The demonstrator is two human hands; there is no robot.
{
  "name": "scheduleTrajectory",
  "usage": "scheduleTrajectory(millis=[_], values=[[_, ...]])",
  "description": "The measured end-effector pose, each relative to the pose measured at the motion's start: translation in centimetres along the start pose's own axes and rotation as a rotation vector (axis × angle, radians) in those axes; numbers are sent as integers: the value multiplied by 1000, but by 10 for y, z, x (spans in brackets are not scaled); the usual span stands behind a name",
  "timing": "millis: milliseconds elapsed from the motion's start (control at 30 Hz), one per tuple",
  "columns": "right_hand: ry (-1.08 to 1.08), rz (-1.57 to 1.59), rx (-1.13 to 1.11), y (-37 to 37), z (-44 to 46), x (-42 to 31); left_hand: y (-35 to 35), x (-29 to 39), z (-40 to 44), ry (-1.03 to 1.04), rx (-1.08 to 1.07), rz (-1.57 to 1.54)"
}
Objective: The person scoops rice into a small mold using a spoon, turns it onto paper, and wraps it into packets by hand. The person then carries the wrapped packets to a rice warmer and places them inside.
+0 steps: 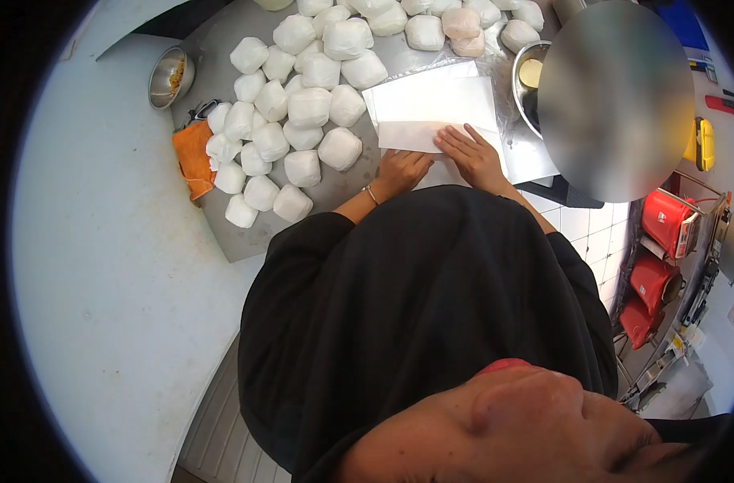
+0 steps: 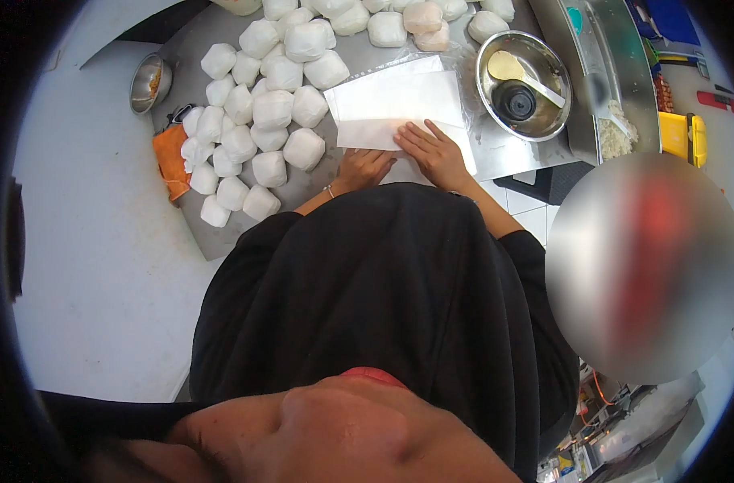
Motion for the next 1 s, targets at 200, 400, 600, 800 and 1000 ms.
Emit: scheduleTrajectory(millis=[200,400,600,800,1000], values=[[50,85,54,6,-11,-2,1,-7,-3,-29,55,-119],[7,44,42,7,-18,-4,3,-15,-8,-62,63,-217],[-24,-8,10,7,-22,-9,-32,-28,-10,-179,199,-163],[-7,-95,-9,7,-25,-13,-82,24,6,69,347,97],[28,-98,-42,14,-31,-6,5,7,-2,6,-281,47]])
Point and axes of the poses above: each hand's wrist, its own z-axis towards the middle knuckle, its own y-axis out of the palm, x = y × z, the point moved 10 cm from there along z, towards the middle knuckle
